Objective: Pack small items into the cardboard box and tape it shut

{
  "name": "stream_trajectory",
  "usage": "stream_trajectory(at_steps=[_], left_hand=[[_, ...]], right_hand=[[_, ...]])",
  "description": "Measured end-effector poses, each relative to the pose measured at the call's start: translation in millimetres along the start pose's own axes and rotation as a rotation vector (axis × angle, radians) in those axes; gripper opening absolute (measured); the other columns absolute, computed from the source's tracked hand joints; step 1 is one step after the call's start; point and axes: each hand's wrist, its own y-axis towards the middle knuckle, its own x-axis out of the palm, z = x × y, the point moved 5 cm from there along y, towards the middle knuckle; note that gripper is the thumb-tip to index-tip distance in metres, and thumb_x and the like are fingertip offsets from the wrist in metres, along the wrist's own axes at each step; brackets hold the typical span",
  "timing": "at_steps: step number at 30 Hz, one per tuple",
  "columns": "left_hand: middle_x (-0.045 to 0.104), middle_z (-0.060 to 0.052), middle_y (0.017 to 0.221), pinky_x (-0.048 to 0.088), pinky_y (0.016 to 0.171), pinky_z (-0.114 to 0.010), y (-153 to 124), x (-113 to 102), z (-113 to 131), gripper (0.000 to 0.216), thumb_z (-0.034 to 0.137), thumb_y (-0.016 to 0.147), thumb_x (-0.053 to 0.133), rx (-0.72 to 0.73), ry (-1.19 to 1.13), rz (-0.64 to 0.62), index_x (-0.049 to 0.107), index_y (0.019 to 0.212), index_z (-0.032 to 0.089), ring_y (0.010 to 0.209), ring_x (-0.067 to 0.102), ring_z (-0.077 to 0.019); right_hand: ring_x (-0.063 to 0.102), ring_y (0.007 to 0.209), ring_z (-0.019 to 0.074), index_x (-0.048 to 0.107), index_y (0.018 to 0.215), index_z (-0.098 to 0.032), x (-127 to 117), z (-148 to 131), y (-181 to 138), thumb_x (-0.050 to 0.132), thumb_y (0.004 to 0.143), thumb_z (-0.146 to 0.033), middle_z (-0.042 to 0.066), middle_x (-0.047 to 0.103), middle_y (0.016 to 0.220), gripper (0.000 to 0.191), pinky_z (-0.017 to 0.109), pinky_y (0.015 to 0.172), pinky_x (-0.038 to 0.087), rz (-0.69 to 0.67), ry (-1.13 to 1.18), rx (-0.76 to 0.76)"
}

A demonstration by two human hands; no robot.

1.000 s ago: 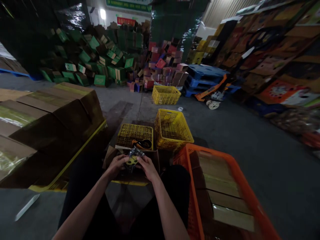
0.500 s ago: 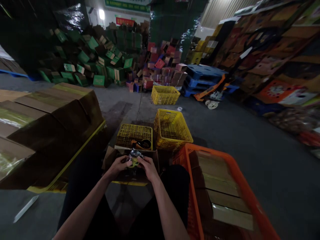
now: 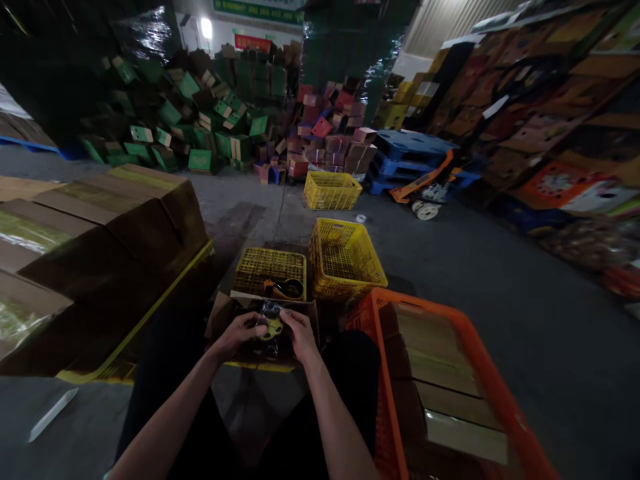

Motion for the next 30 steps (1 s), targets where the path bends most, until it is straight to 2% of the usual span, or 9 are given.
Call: stream_trajectory(at_steps=[6, 11, 16, 20, 23, 27, 30], left_hand=[[0.072, -0.014, 0.112, 0.052, 0.089, -0.037, -5, 11, 16, 0.062, 0.042, 0.065, 0.089, 0.01, -0.175, 0.006, 0.071, 0.117, 0.015, 0.102, 0.069, -0.0304], [0.073, -0.015, 0.113, 0.053, 0.084, -0.034, -6, 9, 16, 0.065, 0.037, 0.061, 0.091, -0.011, -0.215, 0.048, 0.07, 0.119, 0.014, 0.099, 0.07, -0.0301], [0.073, -0.015, 0.111, 0.053, 0.089, -0.037, -2, 8, 6, 0.065, 0.042, 0.063, 0.09, -0.019, -0.221, 0.04, 0.07, 0.119, 0.015, 0.099, 0.07, -0.03], [0.075, -0.012, 0.094, 0.054, 0.073, -0.03, 0, -2, 0, 0.067, 0.053, 0.067, 0.086, -0.012, -0.104, 0.123, 0.07, 0.117, 0.011, 0.082, 0.07, -0.0248], [0.073, -0.009, 0.085, 0.051, 0.062, -0.025, 2, -10, -5, 0.061, 0.056, 0.069, 0.082, -0.024, -0.029, 0.193, 0.074, 0.109, 0.011, 0.072, 0.068, -0.0207], [0.074, -0.008, 0.088, 0.055, 0.066, -0.029, 3, -19, -8, 0.055, 0.056, 0.065, 0.085, -0.016, -0.141, 0.329, 0.075, 0.098, 0.013, 0.075, 0.069, -0.0212], [0.075, -0.008, 0.091, 0.057, 0.069, -0.032, 3, -23, -6, 0.054, 0.055, 0.06, 0.087, -0.004, -0.227, 0.403, 0.075, 0.093, 0.014, 0.079, 0.07, -0.0228]], right_hand=[[0.066, 0.105, 0.027, 0.074, 0.113, -0.026, 8, -10, -3, 0.074, 0.079, -0.054, 0.004, 0.075, 0.111, 0.045, 0.036, 0.087, 0.053, -0.082, -0.028, -0.019], [0.067, 0.104, 0.0277, 0.076, 0.109, -0.023, 13, -2, -4, 0.081, 0.073, -0.05, 0.005, 0.076, 0.108, 0.046, 0.04, 0.095, 0.049, -0.161, -0.189, 0.008], [0.067, 0.105, 0.0281, 0.077, 0.11, -0.022, 10, -1, -4, 0.079, 0.075, -0.048, 0.006, 0.076, 0.108, 0.043, 0.042, 0.098, 0.047, -0.144, -0.265, -0.025], [0.068, 0.1, 0.0292, 0.079, 0.103, -0.02, 10, 0, -4, 0.082, 0.071, -0.049, 0.006, 0.077, 0.101, 0.044, 0.043, 0.096, 0.048, -0.136, -0.39, -0.021], [0.067, 0.102, 0.0278, 0.077, 0.107, -0.021, 11, 1, -4, 0.082, 0.071, -0.048, 0.006, 0.076, 0.106, 0.045, 0.041, 0.095, 0.049, -0.144, -0.378, -0.025], [0.067, 0.105, 0.0257, 0.07, 0.117, -0.026, 14, 7, -4, 0.084, 0.07, -0.045, 0.004, 0.073, 0.112, 0.053, 0.038, 0.088, 0.055, -0.168, -0.233, 0.045], [0.068, 0.102, 0.0274, 0.072, 0.113, -0.025, 14, 13, -5, 0.083, 0.069, -0.048, 0.005, 0.074, 0.109, 0.051, 0.039, 0.079, 0.058, -0.187, -0.156, 0.136]])
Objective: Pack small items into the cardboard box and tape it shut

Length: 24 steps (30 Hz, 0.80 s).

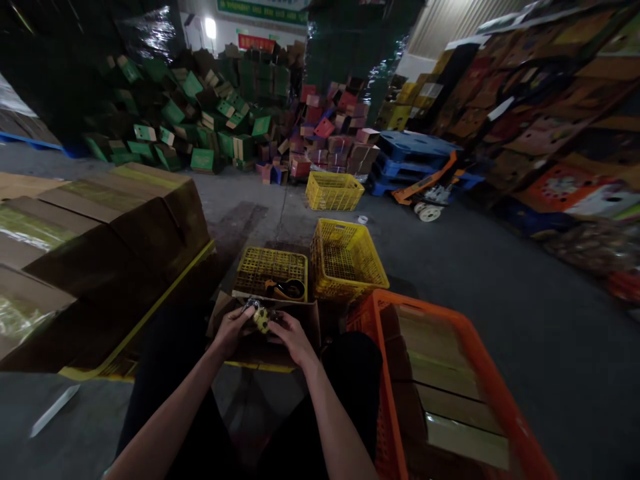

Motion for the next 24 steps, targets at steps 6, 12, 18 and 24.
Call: stream_trajectory(at_steps=[6, 12, 18, 24], left_hand=[[0.075, -0.008, 0.092, 0.056, 0.071, -0.031, 0, -1, 4, 0.053, 0.05, 0.056, 0.091, 0.006, -0.046, 0.011, 0.075, 0.092, 0.015, 0.084, 0.07, -0.0236], [0.075, -0.008, 0.088, 0.056, 0.074, -0.031, 2, -3, 0, 0.052, 0.051, 0.059, 0.089, -0.009, -0.061, 0.038, 0.076, 0.092, 0.013, 0.079, 0.07, -0.0203], [0.075, -0.009, 0.089, 0.057, 0.069, -0.031, -2, 4, 2, 0.058, 0.054, 0.061, 0.087, -0.038, -0.036, -0.032, 0.074, 0.1, 0.014, 0.076, 0.072, -0.0222], [0.075, -0.011, 0.102, 0.057, 0.076, -0.03, -11, 18, 5, 0.063, 0.047, 0.067, 0.088, -0.065, -0.01, -0.223, 0.07, 0.118, 0.015, 0.085, 0.072, -0.0225]], right_hand=[[0.07, 0.093, 0.0275, 0.079, 0.097, -0.019, -12, -3, 0, 0.082, 0.068, -0.055, 0.007, 0.077, 0.095, 0.046, 0.038, 0.078, 0.056, 0.133, -0.026, -0.027], [0.069, 0.083, 0.0237, 0.079, 0.09, -0.019, -17, -7, -1, 0.08, 0.07, -0.057, 0.006, 0.077, 0.091, 0.043, 0.03, 0.065, 0.053, 0.202, 0.043, -0.053], [0.067, 0.079, 0.0232, 0.079, 0.093, -0.02, -21, -8, -1, 0.079, 0.07, -0.058, 0.004, 0.075, 0.085, 0.044, 0.03, 0.061, 0.053, 0.235, 0.023, -0.061], [0.066, 0.074, 0.0224, 0.078, 0.086, -0.019, -19, -6, 0, 0.08, 0.07, -0.056, 0.003, 0.073, 0.078, 0.041, 0.032, 0.064, 0.054, 0.198, -0.018, -0.052]])
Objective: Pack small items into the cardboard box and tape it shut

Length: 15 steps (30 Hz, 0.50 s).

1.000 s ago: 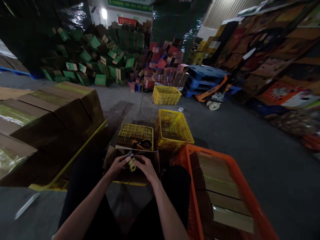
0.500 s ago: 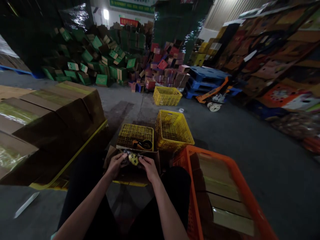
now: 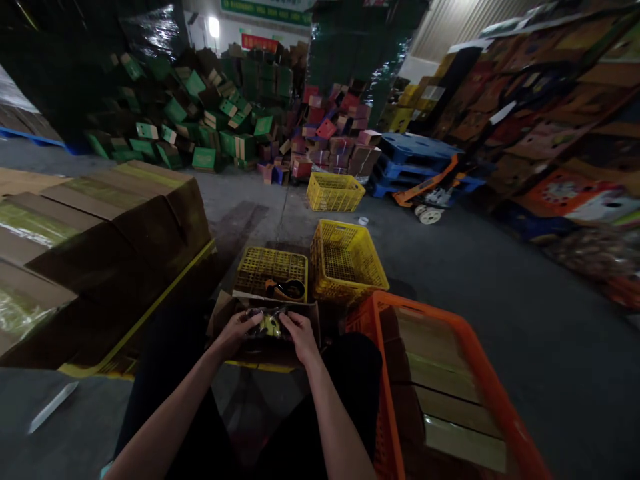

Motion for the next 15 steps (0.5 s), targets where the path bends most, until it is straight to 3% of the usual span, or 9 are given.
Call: stream_trajectory(at_steps=[5, 9, 11, 15], left_hand=[[0.076, -0.008, 0.081, 0.054, 0.067, -0.025, 5, -9, -6, 0.048, 0.049, 0.065, 0.088, 0.034, -0.017, 0.088, 0.075, 0.091, 0.011, 0.069, 0.069, -0.0183], [0.074, -0.005, 0.074, 0.053, 0.061, -0.024, 8, -14, -6, 0.045, 0.049, 0.064, 0.088, 0.044, -0.058, 0.126, 0.072, 0.085, 0.013, 0.061, 0.067, -0.0159], [0.074, -0.005, 0.075, 0.053, 0.062, -0.025, 6, -13, -3, 0.045, 0.047, 0.062, 0.089, 0.05, -0.07, 0.119, 0.072, 0.087, 0.013, 0.062, 0.067, -0.0165], [0.076, -0.011, 0.099, 0.055, 0.078, -0.033, 2, -4, 2, 0.063, 0.048, 0.063, 0.088, 0.039, -0.048, 0.034, 0.071, 0.114, 0.015, 0.085, 0.072, -0.0249]], right_hand=[[0.067, 0.094, 0.0257, 0.076, 0.099, -0.022, 2, 0, -1, 0.08, 0.071, -0.055, 0.004, 0.074, 0.098, 0.043, 0.035, 0.072, 0.058, 0.017, 0.088, 0.024], [0.066, 0.106, 0.0273, 0.075, 0.107, -0.022, 9, -1, -4, 0.08, 0.073, -0.051, 0.006, 0.074, 0.108, 0.046, 0.039, 0.082, 0.058, -0.1, 0.076, 0.061], [0.068, 0.102, 0.0264, 0.076, 0.106, -0.021, 11, -2, -5, 0.081, 0.073, -0.049, 0.006, 0.075, 0.107, 0.044, 0.039, 0.086, 0.056, -0.145, 0.047, 0.057], [0.068, 0.101, 0.0267, 0.077, 0.107, -0.02, 9, -5, -5, 0.081, 0.074, -0.047, 0.006, 0.076, 0.106, 0.043, 0.038, 0.086, 0.054, -0.149, -0.02, 0.002]])
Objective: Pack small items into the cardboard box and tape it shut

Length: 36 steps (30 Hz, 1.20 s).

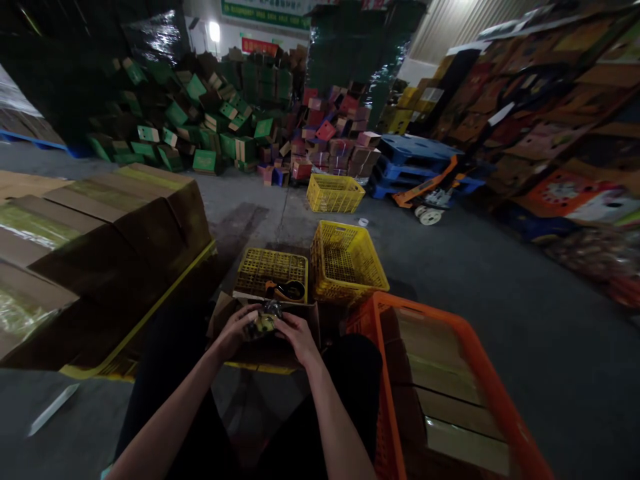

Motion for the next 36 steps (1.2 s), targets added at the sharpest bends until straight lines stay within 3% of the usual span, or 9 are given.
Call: stream_trajectory(at_steps=[2, 5, 9, 13, 20, 28, 33, 36], left_hand=[[0.075, -0.013, 0.106, 0.054, 0.083, -0.034, 0, 2, -1, 0.068, 0.048, 0.062, 0.089, -0.003, 0.08, -0.022, 0.071, 0.118, 0.015, 0.093, 0.071, -0.0271], [0.076, -0.012, 0.099, 0.054, 0.081, -0.031, 3, -2, -6, 0.061, 0.047, 0.061, 0.09, -0.006, 0.16, -0.004, 0.075, 0.108, 0.011, 0.088, 0.071, -0.0255], [0.076, -0.011, 0.092, 0.054, 0.073, -0.029, 5, -6, -11, 0.053, 0.049, 0.067, 0.086, 0.0, 0.101, 0.004, 0.076, 0.103, 0.012, 0.078, 0.071, -0.0224], [0.076, -0.01, 0.087, 0.053, 0.07, -0.027, 4, -8, -13, 0.048, 0.048, 0.068, 0.086, -0.007, 0.065, 0.002, 0.078, 0.098, 0.012, 0.074, 0.071, -0.0208], [0.077, -0.011, 0.091, 0.055, 0.072, -0.028, 9, -9, -22, 0.054, 0.052, 0.069, 0.085, -0.06, 0.021, 0.011, 0.077, 0.103, 0.011, 0.077, 0.072, -0.0215], [0.077, -0.011, 0.093, 0.054, 0.072, -0.026, 10, -5, -21, 0.054, 0.055, 0.072, 0.082, 0.007, 0.061, -0.022, 0.078, 0.104, 0.011, 0.077, 0.072, -0.0207], [0.077, -0.011, 0.095, 0.054, 0.073, -0.027, 5, -4, -13, 0.056, 0.057, 0.073, 0.079, 0.005, 0.119, -0.012, 0.077, 0.107, 0.013, 0.081, 0.072, -0.0224], [0.077, -0.01, 0.099, 0.054, 0.076, -0.028, 1, -2, -7, 0.055, 0.056, 0.075, 0.078, 0.021, 0.183, -0.047, 0.077, 0.111, 0.014, 0.087, 0.072, -0.0249]], right_hand=[[0.068, 0.099, 0.0267, 0.078, 0.105, -0.02, -1, -1, -1, 0.08, 0.074, -0.046, 0.006, 0.076, 0.103, 0.041, 0.037, 0.085, 0.054, 0.002, -0.03, -0.017], [0.068, 0.097, 0.0254, 0.078, 0.105, -0.021, 1, -2, -1, 0.081, 0.073, -0.044, 0.005, 0.077, 0.101, 0.04, 0.035, 0.084, 0.054, -0.003, -0.012, -0.022], [0.069, 0.098, 0.024, 0.077, 0.108, -0.025, -1, 0, 1, 0.084, 0.07, -0.043, 0.004, 0.076, 0.105, 0.043, 0.035, 0.082, 0.055, 0.05, 0.141, -0.012], [0.069, 0.091, 0.0217, 0.08, 0.097, -0.022, -8, 3, 4, 0.087, 0.066, -0.04, 0.004, 0.076, 0.097, 0.036, 0.032, 0.079, 0.054, 0.124, 0.154, -0.033], [0.066, 0.084, 0.0183, 0.08, 0.088, -0.022, -13, 3, 5, 0.087, 0.066, -0.038, 0.002, 0.075, 0.09, 0.028, 0.027, 0.071, 0.053, 0.196, 0.226, -0.064], [0.064, 0.077, 0.0159, 0.079, 0.083, -0.022, -15, 5, 7, 0.087, 0.064, -0.038, 0.001, 0.073, 0.084, 0.026, 0.024, 0.065, 0.052, 0.226, 0.275, -0.068], [0.065, 0.082, 0.0186, 0.078, 0.084, -0.023, -16, 3, 7, 0.086, 0.066, -0.039, 0.001, 0.073, 0.086, 0.025, 0.028, 0.071, 0.053, 0.225, 0.253, -0.078], [0.066, 0.098, 0.0228, 0.077, 0.098, -0.025, -15, -3, 7, 0.084, 0.069, -0.04, 0.003, 0.075, 0.102, 0.033, 0.033, 0.085, 0.053, 0.162, 0.174, -0.133]])
